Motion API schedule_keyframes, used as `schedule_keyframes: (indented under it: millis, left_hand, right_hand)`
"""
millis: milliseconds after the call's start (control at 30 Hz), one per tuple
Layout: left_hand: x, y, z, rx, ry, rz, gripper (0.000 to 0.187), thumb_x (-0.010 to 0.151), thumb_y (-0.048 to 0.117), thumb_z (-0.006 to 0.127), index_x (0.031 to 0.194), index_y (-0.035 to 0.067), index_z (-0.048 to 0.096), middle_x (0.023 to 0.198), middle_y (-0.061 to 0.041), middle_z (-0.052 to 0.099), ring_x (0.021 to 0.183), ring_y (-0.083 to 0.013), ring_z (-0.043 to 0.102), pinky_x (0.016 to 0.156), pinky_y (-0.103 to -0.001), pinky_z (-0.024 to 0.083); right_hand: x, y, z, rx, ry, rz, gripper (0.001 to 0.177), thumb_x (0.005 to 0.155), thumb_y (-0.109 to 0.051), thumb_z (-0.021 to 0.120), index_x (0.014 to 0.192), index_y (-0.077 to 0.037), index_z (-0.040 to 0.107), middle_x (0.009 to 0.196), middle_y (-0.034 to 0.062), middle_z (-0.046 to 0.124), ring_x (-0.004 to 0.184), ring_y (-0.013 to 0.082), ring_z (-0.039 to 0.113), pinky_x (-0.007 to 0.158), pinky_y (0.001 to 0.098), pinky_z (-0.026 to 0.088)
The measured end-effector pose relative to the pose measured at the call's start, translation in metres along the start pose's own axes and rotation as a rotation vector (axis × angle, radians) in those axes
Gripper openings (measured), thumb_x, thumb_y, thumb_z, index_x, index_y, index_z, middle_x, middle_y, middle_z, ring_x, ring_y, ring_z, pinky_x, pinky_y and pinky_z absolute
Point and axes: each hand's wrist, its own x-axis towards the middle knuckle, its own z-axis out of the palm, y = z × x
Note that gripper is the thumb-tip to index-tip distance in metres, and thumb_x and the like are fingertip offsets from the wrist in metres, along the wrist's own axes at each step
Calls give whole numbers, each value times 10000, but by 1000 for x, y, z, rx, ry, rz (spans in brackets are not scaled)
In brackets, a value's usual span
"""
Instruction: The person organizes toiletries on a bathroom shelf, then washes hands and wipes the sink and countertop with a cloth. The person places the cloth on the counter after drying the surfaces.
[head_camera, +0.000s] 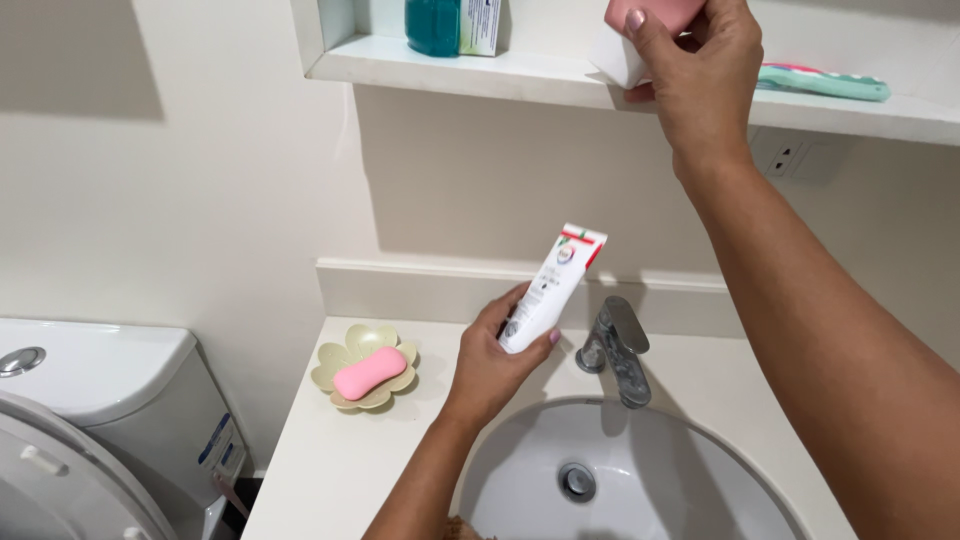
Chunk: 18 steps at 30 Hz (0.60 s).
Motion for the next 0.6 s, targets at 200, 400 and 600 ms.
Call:
schedule_keyframes:
  millis: [200,400,600]
  left_hand:
    - [-4,58,-8,-128,-43,70,680,816,182,774,1450,62,557,1174,-54,653,1025,-133,672,818,-290,656]
    - [0,79,-11,-140,-10,163,689,854,195,748,1497,79,529,1112,-51,641,980,-136,648,793,-298,630]
    - [10,79,-9,-98,114,279,663,899,201,748,1504,44,525,1129,-64,661,1033,-149,631,912,-297,542]
  right_hand:
    - [11,10,-3,-141,8,-30,223,999,-141,786,1103,-13,636,992,62,723,822,126,709,560,273,612]
    - [22,22,-4,-300,-32,-152,247,963,-107,819,1141,-7,681,963,70,742,833,132,709,714,288,583]
    - [39,28,17,-389,-79,-151,293,910,-159,848,1076,2,668,948,113,754,806,169,743,740,322,586]
